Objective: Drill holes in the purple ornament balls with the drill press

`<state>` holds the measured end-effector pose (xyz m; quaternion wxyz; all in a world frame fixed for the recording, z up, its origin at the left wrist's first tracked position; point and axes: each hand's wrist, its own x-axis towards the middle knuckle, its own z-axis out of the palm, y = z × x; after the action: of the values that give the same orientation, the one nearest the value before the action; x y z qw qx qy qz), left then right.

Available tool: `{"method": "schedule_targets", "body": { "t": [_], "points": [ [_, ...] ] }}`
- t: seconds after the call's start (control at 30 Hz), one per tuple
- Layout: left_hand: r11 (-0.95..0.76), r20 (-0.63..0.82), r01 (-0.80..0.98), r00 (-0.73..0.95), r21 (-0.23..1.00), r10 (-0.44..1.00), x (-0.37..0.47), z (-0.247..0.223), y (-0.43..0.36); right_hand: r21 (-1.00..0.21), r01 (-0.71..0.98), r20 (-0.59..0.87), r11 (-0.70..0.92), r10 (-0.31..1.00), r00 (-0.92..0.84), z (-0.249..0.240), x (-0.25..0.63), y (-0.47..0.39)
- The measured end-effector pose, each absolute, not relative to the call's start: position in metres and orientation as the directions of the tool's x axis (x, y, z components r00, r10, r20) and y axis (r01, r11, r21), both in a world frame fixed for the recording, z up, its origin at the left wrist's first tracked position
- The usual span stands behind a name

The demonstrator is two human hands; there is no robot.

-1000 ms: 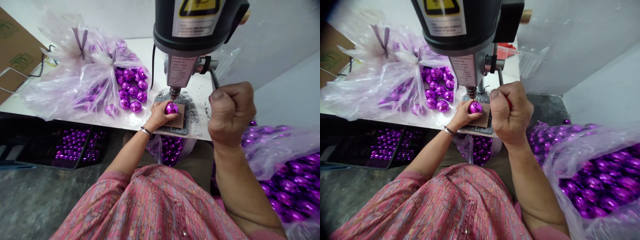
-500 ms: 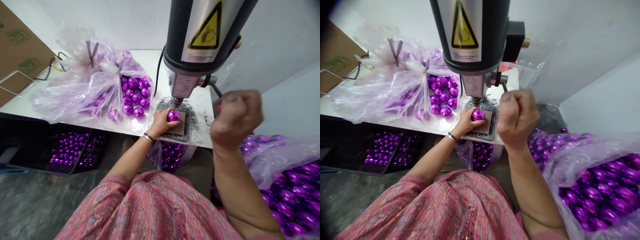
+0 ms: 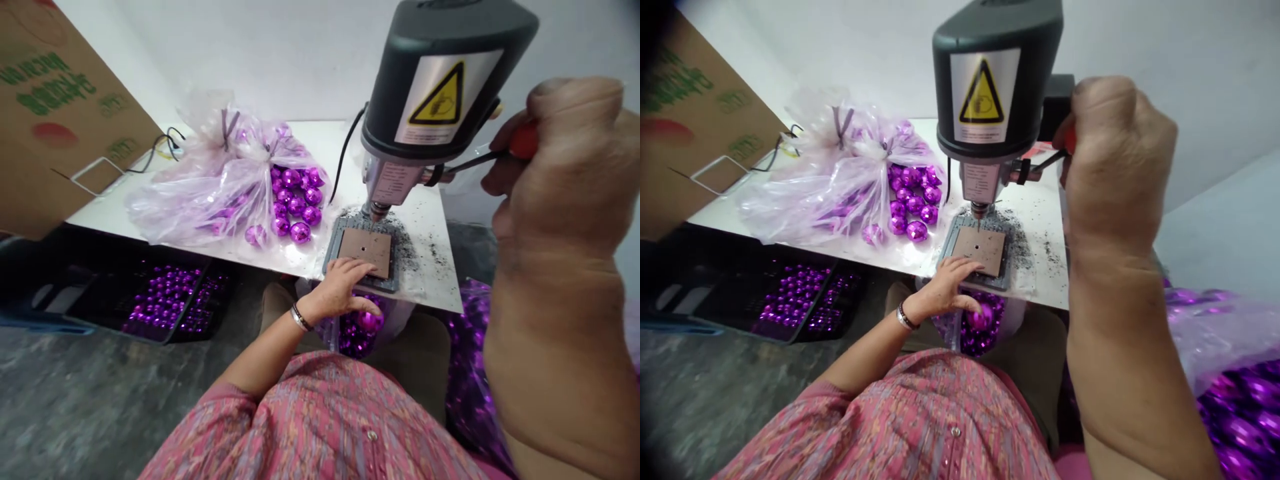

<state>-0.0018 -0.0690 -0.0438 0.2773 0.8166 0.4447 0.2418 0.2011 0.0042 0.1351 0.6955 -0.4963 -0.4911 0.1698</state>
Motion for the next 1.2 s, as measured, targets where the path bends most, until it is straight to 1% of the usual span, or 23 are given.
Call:
{"method": "schedule_targets", "body": {
  "t": [0.07, 0.13, 0.2, 0.23, 0.3, 0.4, 0.47, 0.53, 0.6, 0.67, 0.73, 0.77, 0.8, 0.83, 0.87, 0.9, 0.97, 1.1, 1.2],
  "points": [
    [-0.379, 0.226, 0.624, 0.313, 0.684, 0.922, -0.02, -0.048, -0.06, -0.855, 0.256, 0.517, 0.45, 0.719, 0.465, 0.134, 0.2, 0.001],
    [-0.233, 0.294, 0.663, 0.021, 0.711, 0.956, -0.045, -0.052, -0.043, -0.856, 0.244, 0.515, 0.455, 0.724, 0.459, 0.135, 0.198, -0.003],
    [-0.049, 0.303, 0.665, -0.272, 0.745, 0.913, -0.069, -0.053, -0.025, -0.874, 0.225, 0.484, 0.43, 0.742, 0.464, 0.137, 0.196, -0.008],
    [0.029, 0.282, 0.66, -0.36, 0.75, 0.889, -0.078, -0.052, -0.016, -0.891, 0.217, 0.455, 0.4, 0.762, 0.462, 0.138, 0.195, -0.011],
    [0.164, 0.207, 0.682, -0.427, 0.713, 0.88, -0.089, -0.051, -0.004, -0.913, 0.212, 0.409, 0.349, 0.785, 0.465, 0.139, 0.193, -0.015],
    [0.307, 0.063, 0.747, -0.421, 0.59, 0.905, -0.085, -0.05, 0.004, -0.902, 0.227, 0.432, 0.368, 0.767, 0.474, 0.139, 0.19, -0.02],
    [0.311, -0.002, 0.771, -0.373, 0.555, 0.928, -0.076, -0.05, 0.004, -0.884, 0.246, 0.467, 0.397, 0.743, 0.479, 0.137, 0.189, -0.021],
    [0.262, -0.024, 0.767, -0.306, 0.586, 0.952, -0.069, -0.05, 0.001, -0.875, 0.271, 0.484, 0.401, 0.743, 0.462, 0.133, 0.19, -0.02],
    [0.224, -0.016, 0.708, -0.287, 0.67, 0.958, -0.067, -0.05, -0.003, -0.856, 0.303, 0.514, 0.419, 0.744, 0.427, 0.129, 0.193, -0.019],
    [0.205, -0.022, 0.554, -0.318, 0.807, 0.948, -0.069, -0.048, -0.008, -0.828, 0.332, 0.557, 0.452, 0.733, 0.391, 0.124, 0.196, -0.017],
    [0.202, -0.111, 0.273, -0.316, 0.941, 0.942, -0.071, -0.044, -0.014, -0.807, 0.341, 0.586, 0.481, 0.721, 0.369, 0.121, 0.198, -0.016],
    [0.217, -0.18, 0.11, -0.277, 0.97, 0.944, -0.072, -0.041, -0.016, -0.804, 0.335, 0.592, 0.492, 0.719, 0.365, 0.12, 0.199, -0.015],
    [0.244, -0.246, -0.036, -0.215, 0.969, 0.945, -0.071, -0.039, -0.019, -0.801, 0.323, 0.596, 0.504, 0.716, 0.363, 0.119, 0.199, -0.014],
    [0.274, -0.294, -0.144, -0.145, 0.951, 0.945, -0.07, -0.036, -0.02, -0.797, 0.308, 0.603, 0.519, 0.712, 0.36, 0.119, 0.199, -0.014],
    [0.297, -0.319, -0.207, -0.083, 0.932, 0.944, -0.067, -0.033, -0.021, -0.794, 0.291, 0.608, 0.534, 0.709, 0.357, 0.119, 0.198, -0.013],
    [0.309, -0.326, -0.229, -0.039, 0.923, 0.945, -0.064, -0.031, -0.022, -0.79, 0.272, 0.613, 0.549, 0.709, 0.349, 0.12, 0.198, -0.013],
    [0.305, -0.307, -0.18, 0.015, 0.935, 0.952, -0.055, -0.027, -0.02, -0.784, 0.229, 0.62, 0.577, 0.714, 0.325, 0.122, 0.196, -0.014],
    [0.231, -0.237, 0.056, 0.132, 0.971, 0.963, -0.035, -0.021, -0.01, -0.789, 0.194, 0.613, 0.583, 0.728, 0.306, 0.127, 0.193, -0.015],
    [0.161, -0.198, 0.205, 0.173, 0.965, 0.965, -0.025, -0.018, -0.003, -0.8, 0.181, 0.597, 0.572, 0.734, 0.323, 0.13, 0.191, -0.016]
  ]
}}
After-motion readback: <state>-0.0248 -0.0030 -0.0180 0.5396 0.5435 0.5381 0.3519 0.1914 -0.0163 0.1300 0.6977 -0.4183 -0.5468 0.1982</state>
